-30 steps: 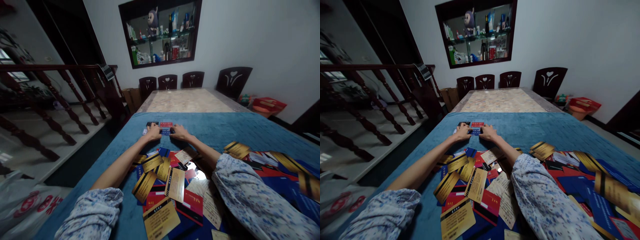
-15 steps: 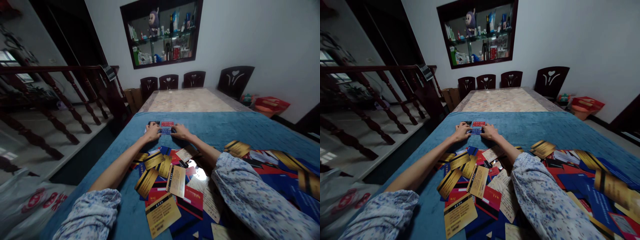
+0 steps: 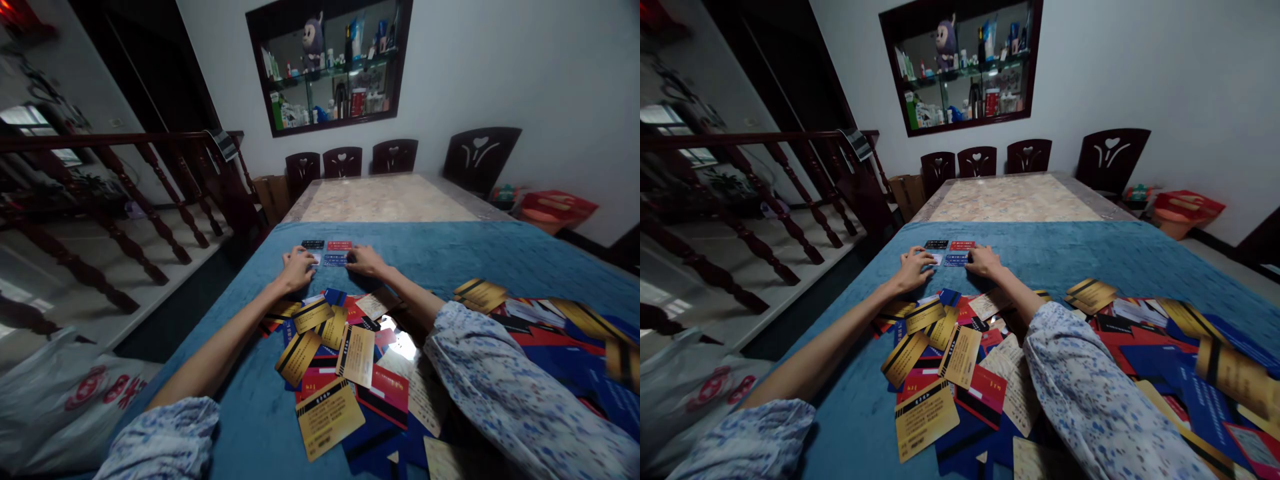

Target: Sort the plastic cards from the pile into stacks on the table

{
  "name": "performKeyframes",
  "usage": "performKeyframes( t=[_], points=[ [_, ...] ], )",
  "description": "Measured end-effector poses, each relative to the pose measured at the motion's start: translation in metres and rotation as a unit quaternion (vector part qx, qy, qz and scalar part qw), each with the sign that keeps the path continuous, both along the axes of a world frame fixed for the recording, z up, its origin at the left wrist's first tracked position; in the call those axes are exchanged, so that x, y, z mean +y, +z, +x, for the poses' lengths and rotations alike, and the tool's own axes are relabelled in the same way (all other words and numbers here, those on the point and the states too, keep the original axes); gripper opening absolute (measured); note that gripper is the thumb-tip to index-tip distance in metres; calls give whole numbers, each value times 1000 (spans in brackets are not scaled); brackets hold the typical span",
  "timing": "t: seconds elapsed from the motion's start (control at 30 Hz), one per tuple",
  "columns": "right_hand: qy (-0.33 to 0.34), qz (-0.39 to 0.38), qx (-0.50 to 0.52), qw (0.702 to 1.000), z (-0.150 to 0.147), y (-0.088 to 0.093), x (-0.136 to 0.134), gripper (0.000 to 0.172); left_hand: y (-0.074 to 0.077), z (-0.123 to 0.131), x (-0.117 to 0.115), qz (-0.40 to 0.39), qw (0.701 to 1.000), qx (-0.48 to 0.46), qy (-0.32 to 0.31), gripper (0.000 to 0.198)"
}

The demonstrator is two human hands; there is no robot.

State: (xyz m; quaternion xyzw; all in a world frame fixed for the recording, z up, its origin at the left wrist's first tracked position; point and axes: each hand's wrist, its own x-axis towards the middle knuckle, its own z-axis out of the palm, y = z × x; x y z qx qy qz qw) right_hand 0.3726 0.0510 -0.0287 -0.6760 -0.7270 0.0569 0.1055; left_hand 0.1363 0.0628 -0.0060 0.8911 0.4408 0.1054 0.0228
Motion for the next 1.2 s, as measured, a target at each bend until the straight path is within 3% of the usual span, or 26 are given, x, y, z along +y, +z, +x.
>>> performKeyframes(
  t=[0.23, 0.47, 0.63, 0.83, 1.03, 1.2],
  points=[
    [-9, -7, -14, 1000, -4, 5, -6, 35, 5, -47, -43, 24, 999, -5, 27, 30],
    [34, 32, -70, 997, -29, 27, -22, 37, 11, -105, -73, 19, 997, -13, 73, 34],
    [126, 44, -38, 990, -75, 44, -40, 37, 12, -133, -78, -19, 996, -34, 84, 37],
    [242, 35, 10, 970, -127, 47, -63, 34, 5, -148, -82, -75, 995, -39, 50, 37],
    [322, 27, 2, 946, -156, 44, -78, 33, -4, -157, -78, -86, 996, -34, 0, 32],
    [349, 23, -17, 937, -170, 38, -84, 36, -15, -167, -73, -82, 996, -38, -24, 40]
  ],
)
